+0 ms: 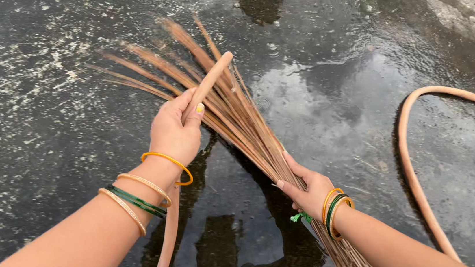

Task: The person cleans a broom on a wet rooftop by scrubbing it with a hose and their hands.

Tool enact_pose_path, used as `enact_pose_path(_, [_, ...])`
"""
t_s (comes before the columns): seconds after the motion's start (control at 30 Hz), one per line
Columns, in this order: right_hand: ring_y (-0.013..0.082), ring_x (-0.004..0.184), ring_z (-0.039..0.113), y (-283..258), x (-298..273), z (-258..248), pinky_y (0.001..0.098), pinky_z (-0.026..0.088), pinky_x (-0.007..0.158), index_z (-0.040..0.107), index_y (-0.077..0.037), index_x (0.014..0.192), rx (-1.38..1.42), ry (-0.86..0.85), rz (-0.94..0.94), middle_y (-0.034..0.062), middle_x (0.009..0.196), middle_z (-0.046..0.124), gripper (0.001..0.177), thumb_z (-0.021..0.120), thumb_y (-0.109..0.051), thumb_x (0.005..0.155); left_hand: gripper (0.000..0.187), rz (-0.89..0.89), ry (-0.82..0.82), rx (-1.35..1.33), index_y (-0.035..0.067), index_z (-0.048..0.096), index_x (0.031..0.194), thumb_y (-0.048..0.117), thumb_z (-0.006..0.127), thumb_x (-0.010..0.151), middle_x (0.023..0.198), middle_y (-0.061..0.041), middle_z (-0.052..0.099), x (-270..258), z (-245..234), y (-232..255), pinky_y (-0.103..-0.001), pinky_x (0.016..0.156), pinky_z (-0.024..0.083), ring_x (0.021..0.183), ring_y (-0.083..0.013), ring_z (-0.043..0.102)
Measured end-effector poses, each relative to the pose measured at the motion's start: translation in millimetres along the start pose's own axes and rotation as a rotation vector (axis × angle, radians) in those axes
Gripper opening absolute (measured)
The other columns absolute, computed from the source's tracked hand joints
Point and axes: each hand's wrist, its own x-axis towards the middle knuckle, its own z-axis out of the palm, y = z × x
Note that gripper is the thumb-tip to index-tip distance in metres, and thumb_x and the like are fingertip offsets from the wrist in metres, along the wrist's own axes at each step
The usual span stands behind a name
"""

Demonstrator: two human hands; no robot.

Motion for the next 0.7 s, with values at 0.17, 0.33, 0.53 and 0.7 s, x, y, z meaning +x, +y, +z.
enact_pose_path(0.17, [0.0155,0.062,0.067,67.9,28.2,-49.4,0.0323,0.060,0.063,0.028,-0.037,0.161,0.295,0.210,0.063,0.0109,0.101,0.077,0.082,0.069,-0.029,0.091,0.035,0.028,0.044,0.019,0.016,0.066,0.132,0.017,0.062,0.097,0.092,-0.007,0.067,9.0,51.9,59.3,-0.036,0.075,0.052,0.079,-0.0191,0.066])
enact_pose_path(0.33, [0.0113,0.070,0.069,85.7,47.0,-60.2,0.0311,0.064,0.061,0.029,-0.026,0.160,0.597,0.370,-0.007,0.0081,0.114,0.073,0.081,0.070,-0.022,0.090,0.033,0.042,0.010,-0.119,0.018,0.067,0.130,0.018,0.061,0.097,0.084,-0.001,0.067,38.3,102.5,113.0,-0.031,0.068,0.053,0.069,-0.0113,0.063])
enact_pose_path(0.53, [0.0137,0.061,0.067,65.1,27.7,-50.8,0.0305,0.060,0.058,0.027,-0.030,0.159,0.712,0.218,-0.144,0.0072,0.117,0.075,0.082,0.069,-0.025,0.089,0.030,0.035,-0.059,-0.048,0.018,0.069,0.126,0.019,0.062,0.097,0.084,0.004,0.069,43.4,132.2,154.3,-0.028,0.071,0.053,0.071,-0.0071,0.065])
enact_pose_path(0.7, [0.0145,0.061,0.071,64.9,22.5,-39.5,0.0300,0.060,0.065,0.025,-0.040,0.160,0.400,0.049,-0.052,0.0088,0.111,0.077,0.078,0.065,-0.033,0.092,0.029,0.037,-0.155,0.098,0.020,0.070,0.126,0.021,0.061,0.099,0.079,0.001,0.068,40.7,124.9,176.3,-0.031,0.069,0.052,0.070,-0.0090,0.064])
